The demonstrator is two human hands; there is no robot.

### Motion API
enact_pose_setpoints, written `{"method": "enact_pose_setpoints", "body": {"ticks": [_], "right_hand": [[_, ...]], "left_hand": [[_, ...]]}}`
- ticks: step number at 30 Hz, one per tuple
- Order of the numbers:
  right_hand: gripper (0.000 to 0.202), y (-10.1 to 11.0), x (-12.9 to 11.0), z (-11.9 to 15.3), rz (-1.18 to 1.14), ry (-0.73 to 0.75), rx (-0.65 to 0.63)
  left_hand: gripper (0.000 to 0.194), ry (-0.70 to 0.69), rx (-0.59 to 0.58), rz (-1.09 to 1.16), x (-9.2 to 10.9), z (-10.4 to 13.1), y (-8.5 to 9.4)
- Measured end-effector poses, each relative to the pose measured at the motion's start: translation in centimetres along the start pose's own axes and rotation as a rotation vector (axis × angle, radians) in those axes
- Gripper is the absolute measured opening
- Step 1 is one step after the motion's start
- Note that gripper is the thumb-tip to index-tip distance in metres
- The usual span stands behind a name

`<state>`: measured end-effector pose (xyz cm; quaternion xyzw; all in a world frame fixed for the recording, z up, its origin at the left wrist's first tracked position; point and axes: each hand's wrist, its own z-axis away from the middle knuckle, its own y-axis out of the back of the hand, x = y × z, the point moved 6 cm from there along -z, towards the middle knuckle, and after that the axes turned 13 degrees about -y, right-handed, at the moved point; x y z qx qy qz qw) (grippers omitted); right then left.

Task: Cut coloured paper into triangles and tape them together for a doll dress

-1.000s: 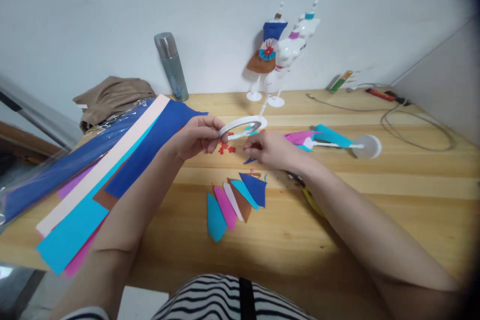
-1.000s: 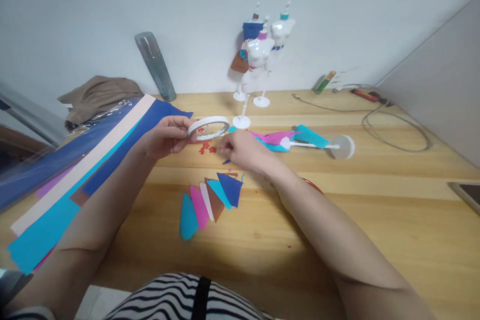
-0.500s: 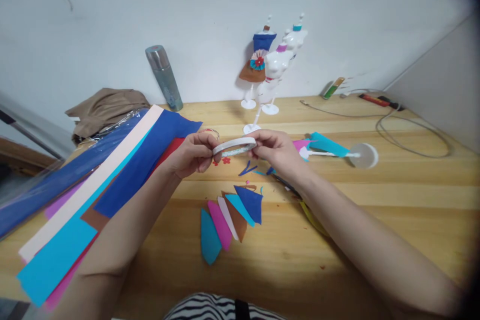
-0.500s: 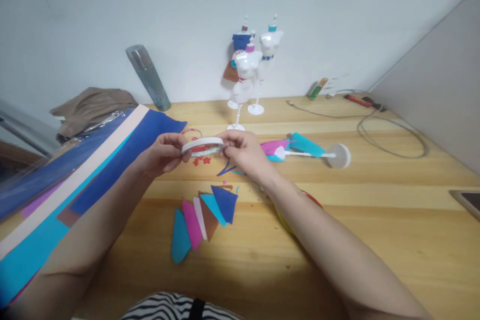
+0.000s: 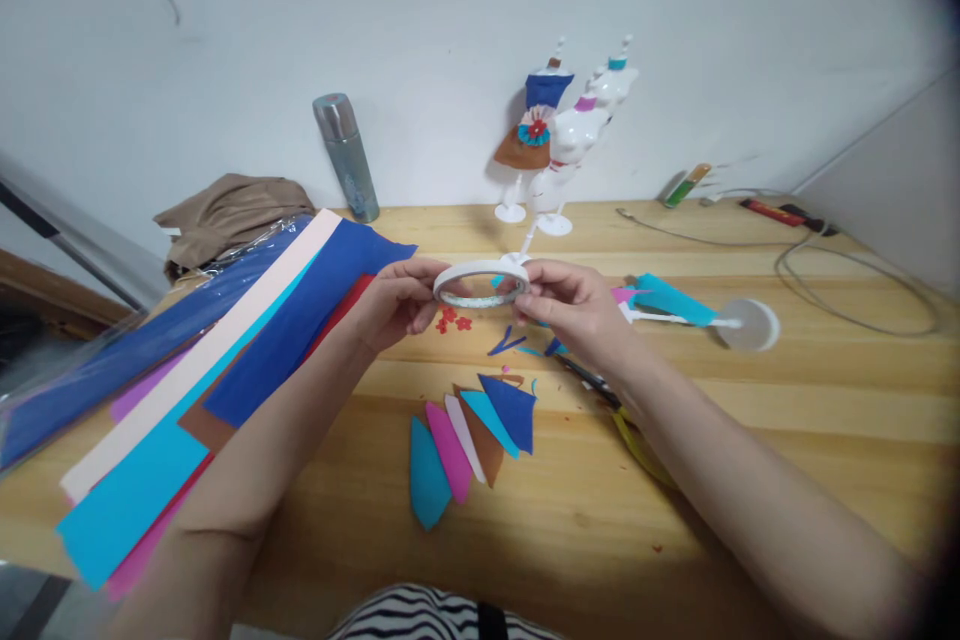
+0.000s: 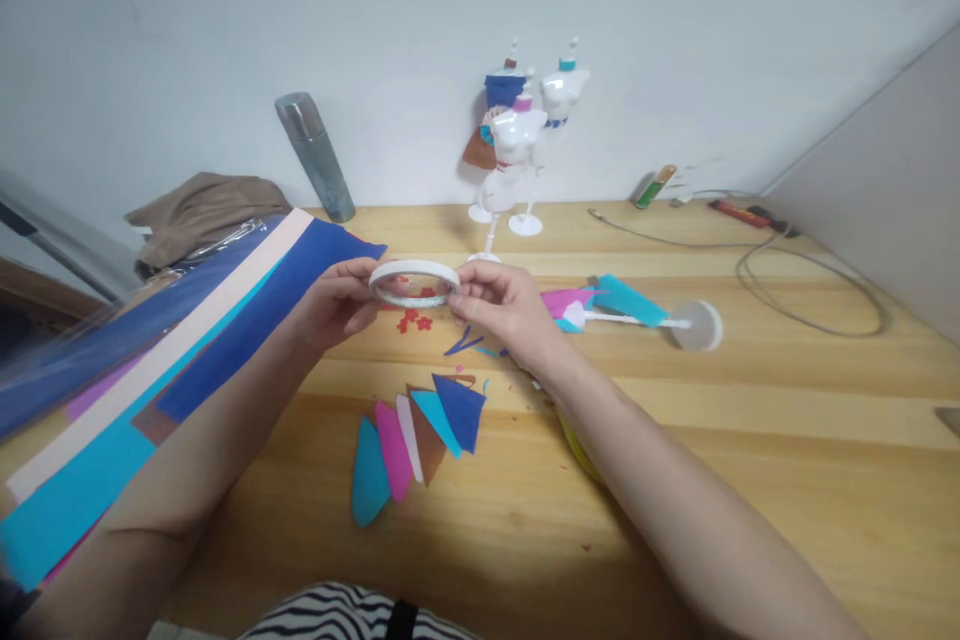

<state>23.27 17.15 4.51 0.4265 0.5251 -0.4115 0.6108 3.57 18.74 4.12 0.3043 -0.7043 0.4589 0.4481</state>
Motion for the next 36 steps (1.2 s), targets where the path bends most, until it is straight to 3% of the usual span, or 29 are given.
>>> {"method": "enact_pose_setpoints", "body": {"ticks": [3, 6, 9, 11, 17, 20, 25, 29, 32, 34, 36], "right_hand": [[0.027, -0.1, -0.5, 0.2, 0.073, 0.055, 0.007], [0.023, -0.2, -1.5, 0.6, 0.161, 0.14, 0.028], [0.017, -0.7, -2.3, 1.1, 0.274, 0.182, 0.044], [0.011, -1.1, -2.5, 1.5, 0.345, 0.194, 0.049], [0.009, -1.4, -2.4, 1.8, 0.389, 0.226, 0.059], [0.01, -1.3, -2.3, 1.9, 0.415, 0.233, 0.058], [0.017, -1.3, -1.8, 1.6, 0.28, 0.156, 0.008], [0.033, -0.3, -1.0, 0.7, -0.045, 0.084, -0.018], [0.029, 1.0, -0.1, 0.0, -0.18, 0.032, 0.057], [0.02, 0.9, 0.8, -0.3, -0.048, -0.073, 0.039], [0.012, -0.6, 1.9, -0.3, 0.335, -0.201, -0.115]], "left_hand": [[0.034, -0.013, 0.042, -0.165, 0.8, -0.4, 1.5], [0.028, -0.099, 0.158, -0.404, 2.8, -0.2, 3.1], [0.031, -0.237, 0.124, -0.634, 4.9, 0.5, 2.5], [0.037, -0.263, 0.014, -0.68, 5.3, 1.0, 1.1], [0.046, -0.107, -0.22, -0.621, 3.9, 1.8, -2.1], [0.042, -0.087, -0.27, -0.549, 3.5, 1.7, -3.1], [0.034, 0.023, -0.212, -0.348, 2.7, 1.6, -3.4], [0.035, 0.074, -0.056, -0.14, 2.8, 1.5, -2.8], [0.046, 0.107, 0.045, 0.011, 3.5, 1.4, -2.5], [0.055, 0.124, 0.081, 0.056, 3.8, 1.4, -2.3], [0.063, 0.148, 0.08, 0.052, 3.8, 1.3, -2.2]]}}
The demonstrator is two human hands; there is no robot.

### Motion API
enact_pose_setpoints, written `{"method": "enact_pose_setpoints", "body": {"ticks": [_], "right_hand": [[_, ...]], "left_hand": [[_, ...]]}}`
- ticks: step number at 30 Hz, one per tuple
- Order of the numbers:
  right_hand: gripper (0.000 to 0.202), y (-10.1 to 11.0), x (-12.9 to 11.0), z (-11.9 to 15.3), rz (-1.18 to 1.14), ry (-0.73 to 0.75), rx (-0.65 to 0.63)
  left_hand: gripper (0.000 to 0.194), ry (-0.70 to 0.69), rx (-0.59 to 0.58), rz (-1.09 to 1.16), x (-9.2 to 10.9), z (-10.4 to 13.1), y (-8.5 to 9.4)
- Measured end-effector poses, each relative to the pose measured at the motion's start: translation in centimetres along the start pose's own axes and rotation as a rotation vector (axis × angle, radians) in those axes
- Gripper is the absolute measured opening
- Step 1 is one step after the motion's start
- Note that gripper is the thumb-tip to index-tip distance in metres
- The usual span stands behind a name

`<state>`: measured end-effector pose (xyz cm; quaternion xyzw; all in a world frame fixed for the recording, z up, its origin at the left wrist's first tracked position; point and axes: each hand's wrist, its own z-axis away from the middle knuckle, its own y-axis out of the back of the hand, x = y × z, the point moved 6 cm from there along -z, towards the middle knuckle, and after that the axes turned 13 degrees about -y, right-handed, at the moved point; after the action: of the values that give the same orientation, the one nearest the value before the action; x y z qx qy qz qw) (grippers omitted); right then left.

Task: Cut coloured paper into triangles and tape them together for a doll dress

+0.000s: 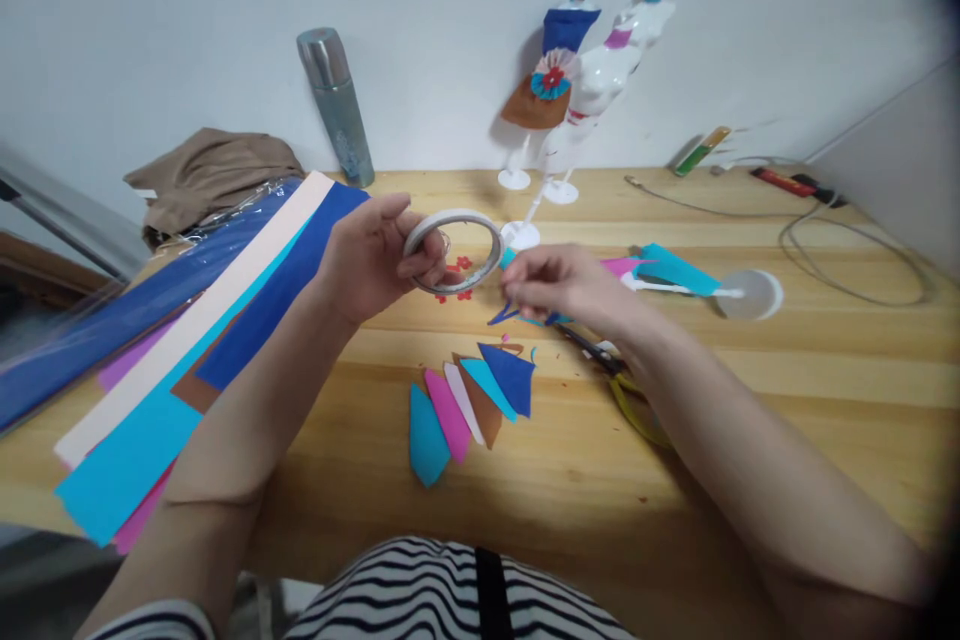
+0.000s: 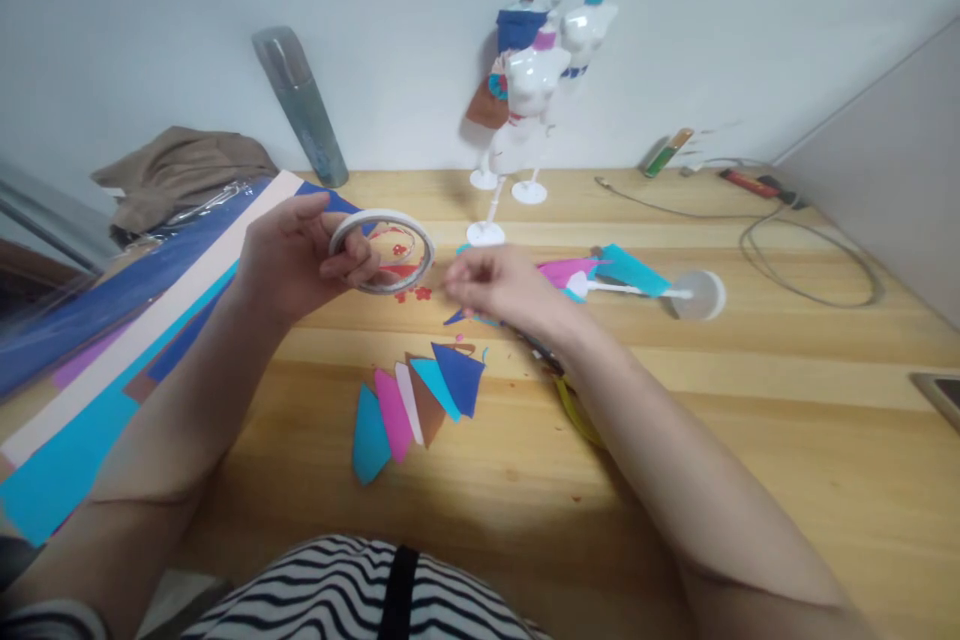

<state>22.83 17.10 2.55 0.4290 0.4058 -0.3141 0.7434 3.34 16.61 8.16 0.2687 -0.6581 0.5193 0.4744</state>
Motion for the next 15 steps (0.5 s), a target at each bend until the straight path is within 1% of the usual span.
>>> {"method": "enact_pose_setpoints", "body": {"ticks": [2, 3, 4, 6, 8, 12, 15], "right_hand": [[0.017, -1.9, 0.6, 0.2, 0.424, -0.068, -0.13], [0.019, -2.6, 0.7, 0.4, 0.571, -0.078, -0.152], [0.018, -3.0, 0.8, 0.5, 0.662, -0.083, -0.148], [0.014, -3.4, 0.7, 0.6, 0.735, -0.102, -0.112], [0.012, -3.6, 0.9, 0.6, 0.802, -0.128, -0.101], [0.011, -3.6, 1.2, 0.5, 0.9, -0.157, -0.15], [0.009, -3.6, 1.2, 0.6, 0.884, -0.155, -0.187]], "left_hand": [[0.067, 0.014, -0.013, -0.026, -0.4, -0.1, 0.2], [0.067, 0.012, -0.018, -0.037, -0.6, -0.3, 0.4], [0.067, 0.005, -0.023, -0.043, -0.9, -0.4, 0.5], [0.064, -0.01, -0.042, -0.048, -1.4, -0.7, 0.8], [0.062, -0.013, -0.066, -0.053, -1.9, -0.9, 0.9], [0.057, -0.004, -0.082, -0.055, -2.4, -1.2, 1.3], [0.057, 0.003, -0.072, -0.084, -2.5, -1.4, 1.5]]}}
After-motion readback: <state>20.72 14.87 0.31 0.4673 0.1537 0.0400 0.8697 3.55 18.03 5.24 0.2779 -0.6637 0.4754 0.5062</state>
